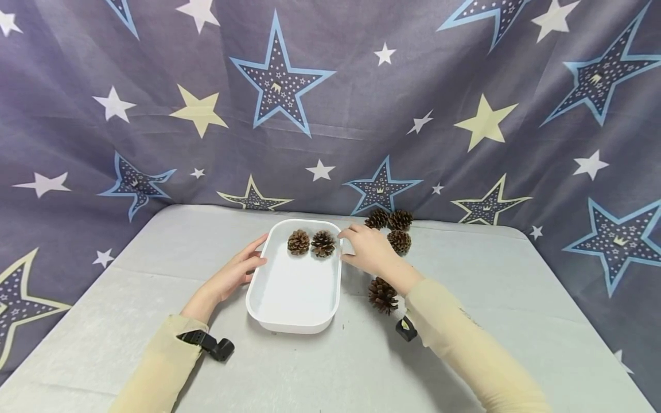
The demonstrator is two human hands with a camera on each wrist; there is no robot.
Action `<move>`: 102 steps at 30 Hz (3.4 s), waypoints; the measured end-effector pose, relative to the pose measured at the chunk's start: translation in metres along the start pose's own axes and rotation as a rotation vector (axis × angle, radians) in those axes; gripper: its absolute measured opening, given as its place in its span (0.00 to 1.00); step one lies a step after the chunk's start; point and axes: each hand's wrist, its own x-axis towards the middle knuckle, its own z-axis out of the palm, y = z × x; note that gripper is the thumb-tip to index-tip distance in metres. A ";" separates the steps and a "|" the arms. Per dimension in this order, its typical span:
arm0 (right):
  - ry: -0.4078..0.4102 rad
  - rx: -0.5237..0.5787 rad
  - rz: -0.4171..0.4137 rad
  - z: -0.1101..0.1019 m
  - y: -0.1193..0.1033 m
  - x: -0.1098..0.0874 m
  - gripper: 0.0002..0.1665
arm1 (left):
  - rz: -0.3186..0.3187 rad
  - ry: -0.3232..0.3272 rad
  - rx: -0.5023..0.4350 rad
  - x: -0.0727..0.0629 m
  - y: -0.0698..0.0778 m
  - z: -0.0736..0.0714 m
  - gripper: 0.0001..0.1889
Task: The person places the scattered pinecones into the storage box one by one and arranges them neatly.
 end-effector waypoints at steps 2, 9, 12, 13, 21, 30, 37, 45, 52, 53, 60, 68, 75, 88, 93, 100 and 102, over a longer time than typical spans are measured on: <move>0.004 0.000 -0.006 -0.001 0.003 -0.005 0.27 | 0.002 -0.002 0.001 0.000 -0.001 0.000 0.34; -0.004 0.025 0.007 -0.004 0.011 -0.024 0.28 | 0.004 -0.004 0.002 -0.001 0.000 -0.001 0.34; -0.006 0.054 0.013 -0.006 0.014 -0.032 0.28 | 0.002 -0.004 0.001 -0.001 0.000 -0.001 0.34; -0.005 0.065 0.015 -0.006 0.015 -0.034 0.28 | 0.002 -0.003 0.002 -0.001 0.000 -0.001 0.34; 0.003 0.111 0.016 -0.009 0.017 -0.054 0.26 | -0.003 -0.003 0.007 -0.001 0.000 -0.001 0.34; 0.032 0.118 -0.002 -0.011 0.017 -0.072 0.26 | 0.001 -0.009 0.001 -0.002 0.000 0.000 0.34; 0.020 0.117 0.011 -0.010 0.015 -0.087 0.26 | -0.001 -0.004 0.005 -0.002 -0.001 0.000 0.33; 0.056 0.120 0.014 -0.004 0.013 -0.099 0.25 | -0.008 0.014 -0.003 -0.001 -0.001 0.001 0.33; 0.082 0.110 0.014 -0.002 0.010 -0.108 0.24 | -0.006 0.012 -0.002 -0.001 -0.002 0.000 0.33; 0.085 0.111 0.013 -0.002 0.010 -0.109 0.24 | -0.005 0.011 -0.001 -0.001 -0.001 0.000 0.33; 0.095 0.131 0.014 0.003 0.010 -0.116 0.26 | -0.004 0.004 0.002 0.000 -0.002 -0.001 0.33; 0.087 0.150 0.037 0.008 0.009 -0.120 0.29 | -0.001 0.001 0.006 0.000 -0.001 -0.001 0.33; 0.083 0.156 0.043 0.013 0.010 -0.121 0.33 | -0.002 -0.003 -0.001 -0.001 0.000 0.000 0.33; 0.067 0.156 0.061 0.017 0.010 -0.123 0.42 | -0.009 0.007 0.006 0.000 -0.002 0.000 0.34; 0.060 0.147 0.060 0.020 0.010 -0.123 0.44 | -0.008 0.006 0.003 -0.001 -0.001 0.000 0.34; 0.061 0.143 0.050 0.019 0.010 -0.122 0.42 | -0.009 0.005 0.003 -0.001 -0.001 0.000 0.34; 0.066 0.144 0.049 0.018 0.010 -0.121 0.41 | -0.010 0.003 0.001 -0.001 -0.001 0.000 0.34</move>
